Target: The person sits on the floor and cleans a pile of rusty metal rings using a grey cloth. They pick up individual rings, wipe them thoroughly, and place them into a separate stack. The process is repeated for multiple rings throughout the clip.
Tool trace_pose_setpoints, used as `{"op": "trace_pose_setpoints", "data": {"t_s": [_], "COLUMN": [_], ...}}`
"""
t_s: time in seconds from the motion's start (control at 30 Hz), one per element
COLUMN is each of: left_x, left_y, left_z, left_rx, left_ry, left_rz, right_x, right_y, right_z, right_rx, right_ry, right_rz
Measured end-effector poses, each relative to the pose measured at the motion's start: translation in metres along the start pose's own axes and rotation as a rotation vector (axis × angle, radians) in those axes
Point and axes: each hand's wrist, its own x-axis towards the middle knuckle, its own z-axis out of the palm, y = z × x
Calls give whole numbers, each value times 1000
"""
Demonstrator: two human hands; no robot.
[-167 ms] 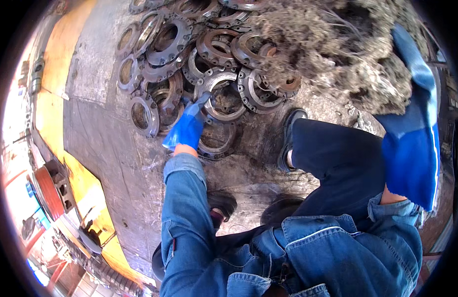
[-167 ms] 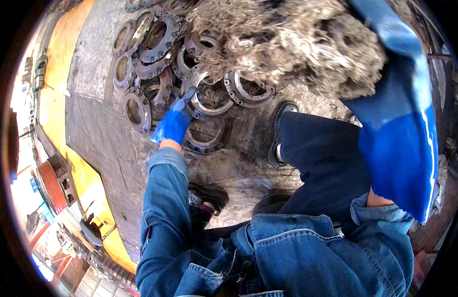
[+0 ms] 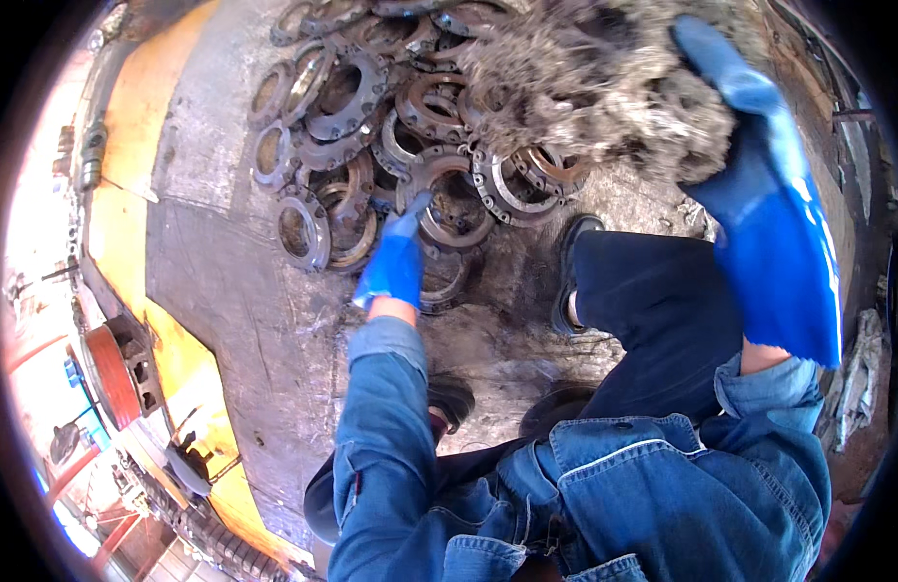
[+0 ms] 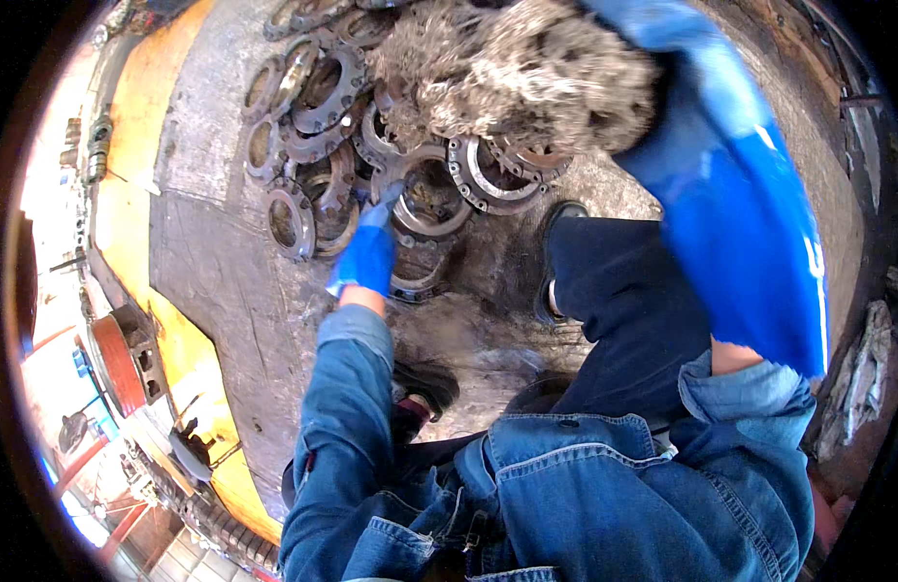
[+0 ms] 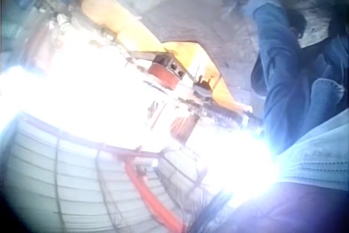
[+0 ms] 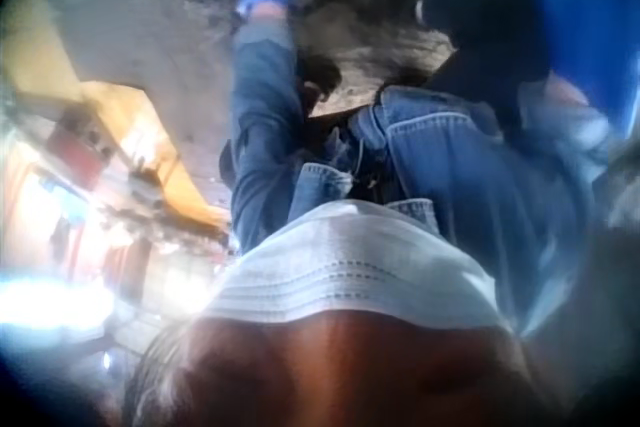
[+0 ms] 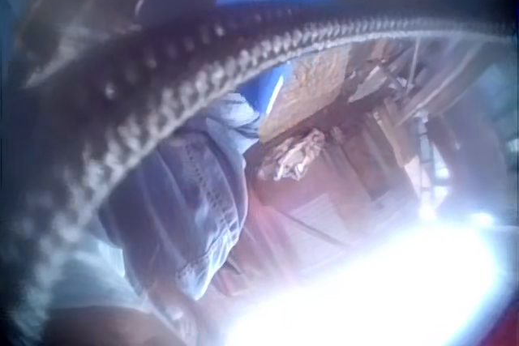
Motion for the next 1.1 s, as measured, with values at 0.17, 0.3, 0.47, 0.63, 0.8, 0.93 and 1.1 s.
{"op": "trace_pose_setpoints", "data": {"t_s": [0.17, 0.3, 0.47, 0.63, 0.8, 0.93, 1.1], "left_x": [-105, -183, -229, -246, -237, -195, -239], "left_y": [35, 40, -10, -47, -82, -152, -107], "left_z": [42, 39, -23, -69, -71, -146, -107], "left_rx": [282, 492, 541, 496, 251, -209, 219], "left_ry": [39, 11, 308, 437, 342, 136, 240], "left_rz": [60, 214, 139, -86, 8, 36, 40], "right_x": [-14, 6, -29, -63, -34, -66, -105], "right_y": [-1, 11, 47, 79, 223, 322, 369], "right_z": [0, -31, 8, 35, -13, -41, -27], "right_rx": [84, 54, -384, -581, -967, -1066, -1612], "right_ry": [-73, -160, -216, -409, -419, -624, -1181], "right_rz": [7, 167, 5, 56, 304, 270, -220]}}
